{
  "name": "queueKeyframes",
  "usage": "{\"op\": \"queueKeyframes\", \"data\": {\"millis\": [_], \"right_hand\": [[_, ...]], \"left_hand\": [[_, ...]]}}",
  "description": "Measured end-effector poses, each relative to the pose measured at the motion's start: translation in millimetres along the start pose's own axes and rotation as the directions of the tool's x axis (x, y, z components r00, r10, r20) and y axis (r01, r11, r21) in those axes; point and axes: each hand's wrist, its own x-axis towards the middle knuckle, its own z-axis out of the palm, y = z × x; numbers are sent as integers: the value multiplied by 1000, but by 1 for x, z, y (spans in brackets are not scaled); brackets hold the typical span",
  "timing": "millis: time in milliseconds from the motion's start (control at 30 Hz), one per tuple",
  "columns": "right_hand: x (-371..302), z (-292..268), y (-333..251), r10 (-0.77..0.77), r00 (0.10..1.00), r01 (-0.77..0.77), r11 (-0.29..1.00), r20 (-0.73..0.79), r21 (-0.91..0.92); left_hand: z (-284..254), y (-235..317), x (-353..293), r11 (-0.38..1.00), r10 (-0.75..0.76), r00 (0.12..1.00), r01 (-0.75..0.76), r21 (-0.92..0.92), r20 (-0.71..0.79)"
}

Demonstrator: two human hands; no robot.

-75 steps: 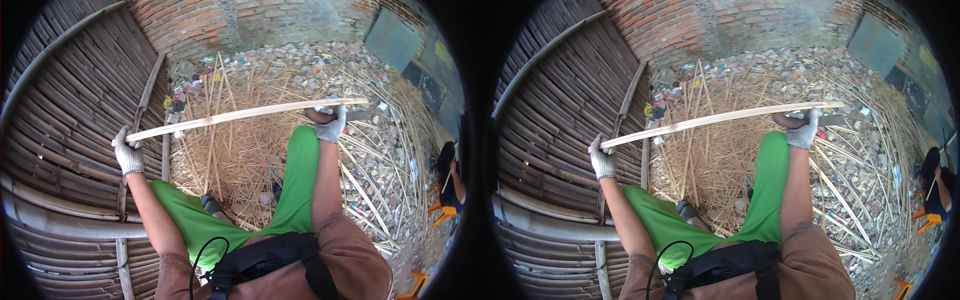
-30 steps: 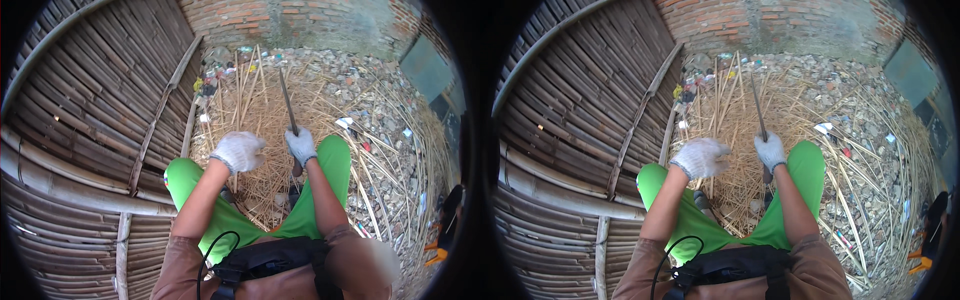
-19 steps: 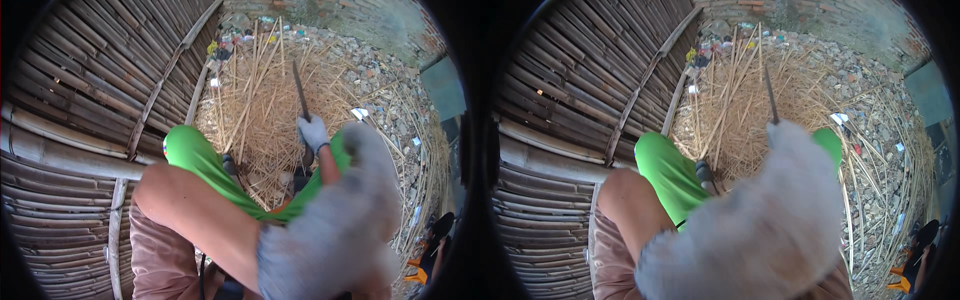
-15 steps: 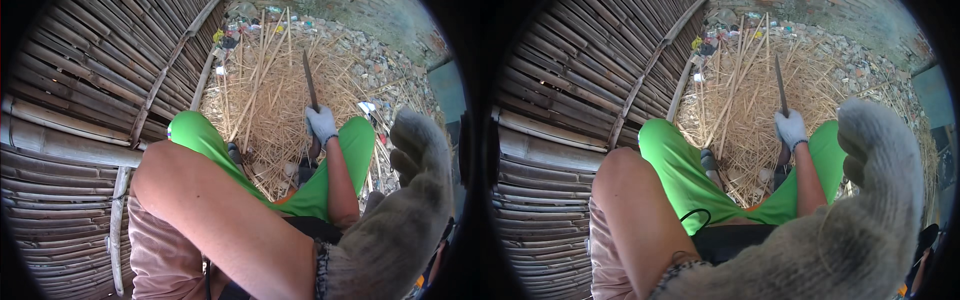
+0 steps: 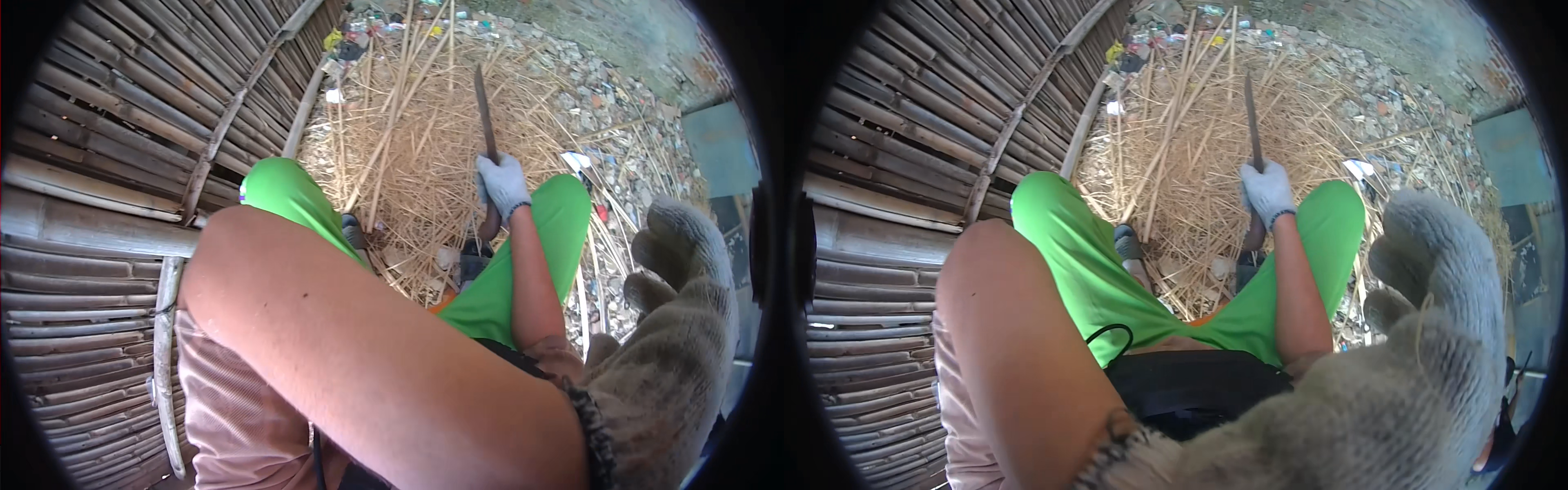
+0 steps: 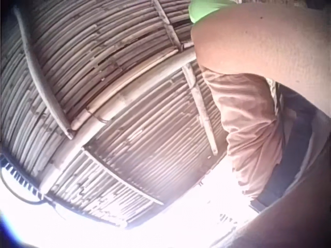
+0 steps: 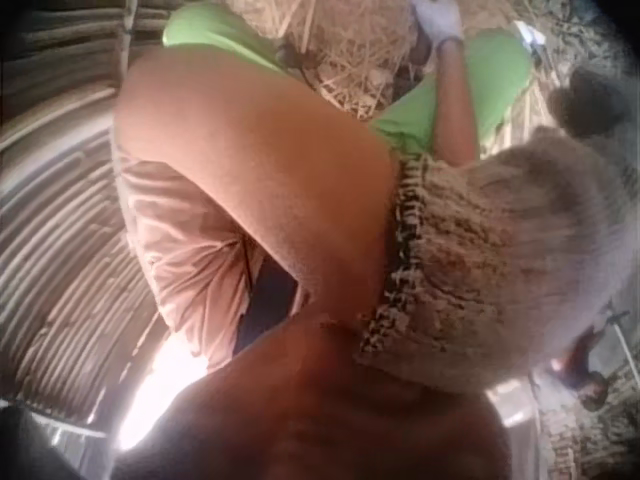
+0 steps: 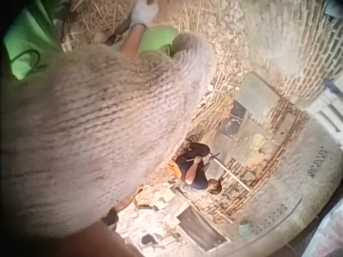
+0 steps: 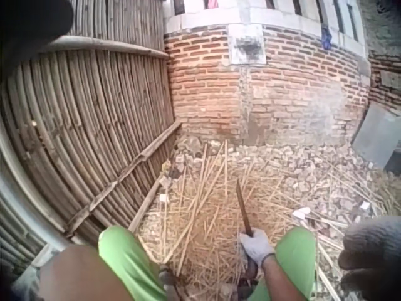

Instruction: The person whittles a long bamboo stick using a machete, removing thin shavings from the surface and ends.

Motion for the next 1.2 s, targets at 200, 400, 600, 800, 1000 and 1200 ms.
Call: {"op": "queueKeyframes", "data": {"millis": [200,400,600,800,1000,1200], "right_hand": [[-2,-1,4,-1,999,0,1000,52,18],[2,6,1,-6,999,12,992,51,-122],[-4,5,4,20,998,-14,995,64,-101],[11,-8,20,-74,997,78,974,28,-211],[5,3,10,25,996,-13,992,91,-124],[-14,16,-22,107,981,-144,962,-164,-233]], "left_hand": [[10,-7,-9,999,-11,999,13,-44,32],[12,-19,-3,999,34,998,-32,-22,55],[18,-14,18,993,109,992,-106,-50,66],[25,-14,38,986,166,982,-164,-25,87],[33,-21,64,979,194,974,-200,38,115],[61,-82,77,990,73,975,-97,105,208]]}}
